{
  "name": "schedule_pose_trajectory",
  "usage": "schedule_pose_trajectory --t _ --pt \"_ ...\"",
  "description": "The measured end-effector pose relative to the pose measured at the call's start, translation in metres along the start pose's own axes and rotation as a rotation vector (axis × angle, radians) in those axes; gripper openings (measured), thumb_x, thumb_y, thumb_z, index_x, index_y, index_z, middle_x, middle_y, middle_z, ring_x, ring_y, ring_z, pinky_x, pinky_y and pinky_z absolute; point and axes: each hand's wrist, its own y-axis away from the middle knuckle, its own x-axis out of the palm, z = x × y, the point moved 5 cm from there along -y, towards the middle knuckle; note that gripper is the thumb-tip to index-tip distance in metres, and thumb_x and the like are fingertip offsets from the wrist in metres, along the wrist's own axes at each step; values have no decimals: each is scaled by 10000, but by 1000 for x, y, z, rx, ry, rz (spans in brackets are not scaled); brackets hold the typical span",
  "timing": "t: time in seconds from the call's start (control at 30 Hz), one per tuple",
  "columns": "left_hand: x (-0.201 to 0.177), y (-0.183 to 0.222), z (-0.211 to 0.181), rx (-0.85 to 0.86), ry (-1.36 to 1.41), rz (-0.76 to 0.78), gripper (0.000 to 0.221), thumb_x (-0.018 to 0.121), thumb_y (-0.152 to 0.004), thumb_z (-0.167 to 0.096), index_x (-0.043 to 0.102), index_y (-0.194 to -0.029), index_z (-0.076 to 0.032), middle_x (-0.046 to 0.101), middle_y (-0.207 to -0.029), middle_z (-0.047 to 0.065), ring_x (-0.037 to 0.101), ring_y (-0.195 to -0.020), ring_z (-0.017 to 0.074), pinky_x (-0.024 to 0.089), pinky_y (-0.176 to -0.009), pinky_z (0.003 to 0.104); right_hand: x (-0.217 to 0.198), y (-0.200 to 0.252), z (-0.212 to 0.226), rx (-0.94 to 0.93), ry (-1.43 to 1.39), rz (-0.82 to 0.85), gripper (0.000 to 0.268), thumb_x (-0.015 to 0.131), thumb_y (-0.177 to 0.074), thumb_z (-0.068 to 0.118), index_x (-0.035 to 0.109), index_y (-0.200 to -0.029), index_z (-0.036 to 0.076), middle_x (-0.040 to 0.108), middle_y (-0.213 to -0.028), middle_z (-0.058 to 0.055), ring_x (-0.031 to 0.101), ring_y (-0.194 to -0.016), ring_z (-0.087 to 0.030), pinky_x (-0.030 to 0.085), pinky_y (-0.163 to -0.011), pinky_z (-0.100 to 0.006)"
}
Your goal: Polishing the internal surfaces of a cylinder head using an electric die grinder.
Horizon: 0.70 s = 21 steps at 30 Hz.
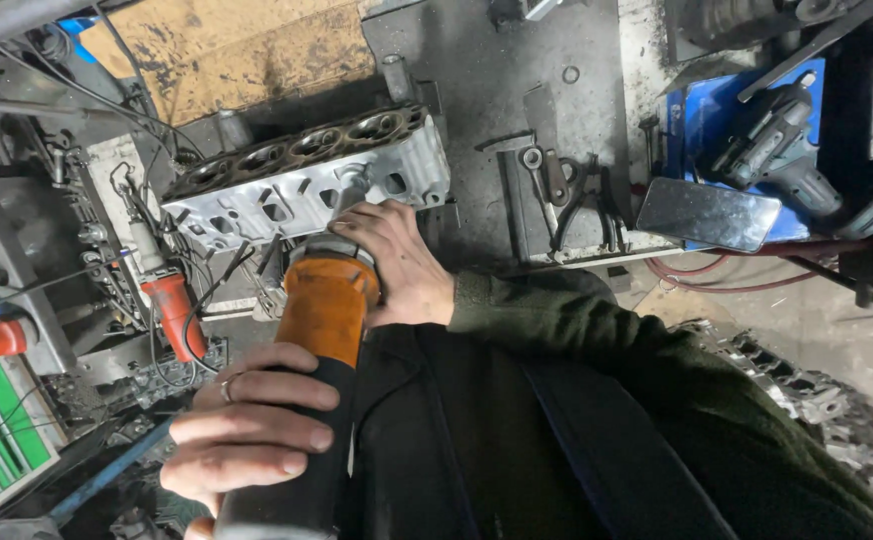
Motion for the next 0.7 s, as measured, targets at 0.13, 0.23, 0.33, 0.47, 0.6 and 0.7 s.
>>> schedule_pose_trajectory --t 0.13,0.23,0.33,0.47,0.6,0.7 --pt "-6 11 -12 -164 -74 -216 529 374 -1021 -525 650 -1004 -74 763 -898 170 779 -902 422 561 -922 685 4 -27 0 27 -28 96 1114 887 -560 465 419 -1475 34 469 -1453 -180 372 -1434 -392 262 -1218 -590" --pt "-2 0 -7 -134 -85 -443 513 398 -982 -531 653 -928 -89 745 -812 148 762 -798 401 576 -867 682 -1 -31 -4 84 29 94 1107 883 -525 423 440 -1467 45 478 -1462 -170 385 -1432 -390 272 -1222 -570" --pt "8 -31 2 -83 -77 -437 526 384 -984 -522 674 -906 -90 754 -752 132 778 -710 384 616 -777 645 -16 -20 -8 30 39 7 1065 897 -623 430 414 -1489 40 476 -1498 -158 411 -1453 -380 265 -1247 -564" --pt "11 -43 7 61 47 -344 537 396 -965 -498 708 -938 -61 749 -757 154 767 -701 383 615 -718 582 -32 -2 -6 12 57 -66 1059 915 -673 466 397 -1490 36 486 -1503 -148 425 -1453 -374 260 -1257 -575" --pt "19 -50 6 14 43 -71 541 375 -999 -499 687 -954 -59 776 -825 156 801 -794 383 631 -774 603 -32 12 -4 26 44 -127 1039 911 -708 511 399 -1480 41 492 -1490 -157 430 -1442 -376 282 -1240 -583" --pt "25 -36 8 -36 41 -38 564 367 -1010 -524 677 -944 -58 782 -848 155 810 -827 387 631 -806 626 -25 22 -2 30 24 -122 1047 903 -721 533 388 -1486 37 479 -1492 -170 427 -1437 -392 288 -1226 -589"
